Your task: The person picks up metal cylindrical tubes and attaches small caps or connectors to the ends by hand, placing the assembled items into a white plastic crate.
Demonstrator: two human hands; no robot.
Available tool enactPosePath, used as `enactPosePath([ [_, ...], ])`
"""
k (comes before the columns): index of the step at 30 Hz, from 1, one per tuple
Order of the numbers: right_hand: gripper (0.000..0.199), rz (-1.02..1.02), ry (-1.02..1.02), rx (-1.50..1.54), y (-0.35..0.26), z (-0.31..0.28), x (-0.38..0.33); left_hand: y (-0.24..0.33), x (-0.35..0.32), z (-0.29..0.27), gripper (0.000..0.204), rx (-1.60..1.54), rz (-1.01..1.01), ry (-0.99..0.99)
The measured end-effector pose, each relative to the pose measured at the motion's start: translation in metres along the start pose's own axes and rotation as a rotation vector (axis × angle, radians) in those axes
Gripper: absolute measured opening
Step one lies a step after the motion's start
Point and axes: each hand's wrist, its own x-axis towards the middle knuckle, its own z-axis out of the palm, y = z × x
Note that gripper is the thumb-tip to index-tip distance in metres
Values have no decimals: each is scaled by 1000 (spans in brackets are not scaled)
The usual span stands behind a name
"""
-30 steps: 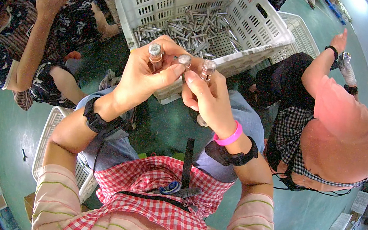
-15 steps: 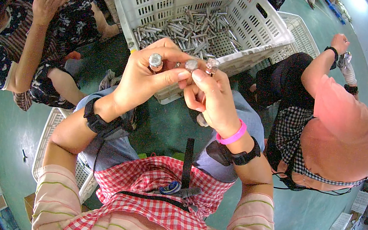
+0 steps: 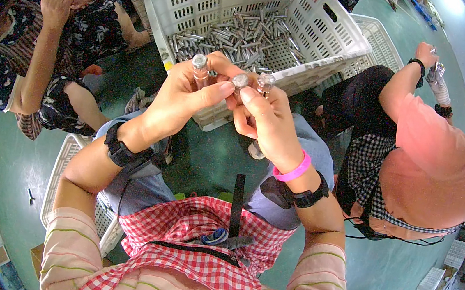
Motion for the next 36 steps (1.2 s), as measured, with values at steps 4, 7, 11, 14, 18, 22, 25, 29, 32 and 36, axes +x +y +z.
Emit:
enactPosePath([
  [4,31,6,1,1,2,-1,-1,0,0,-2,18,87,-11,17],
  [7,31,20,-17,16,0,0,-1,-3,-1,-3,15,171,28,35],
  [11,30,20,-30,22,1,-1,-1,-6,-1,-2,11,173,37,55],
  [14,28,25,-46,64,2,-3,-1,-6,-1,-2,9,187,47,58],
  [18,31,28,-36,73,1,-1,1,-5,-1,1,11,233,36,101],
  [22,37,6,-56,5,2,-4,0,-3,-1,-1,13,249,53,103],
  [25,23,1,-31,-54,0,-1,0,-1,-1,-1,15,291,63,99],
  [29,21,-15,-6,-80,-1,2,0,-2,-1,2,13,237,98,135],
  [32,23,-2,13,-103,0,-2,-1,-3,0,1,14,286,114,120],
  [36,28,-30,-49,-56,-2,-1,-1,-2,0,2,13,268,105,129],
])
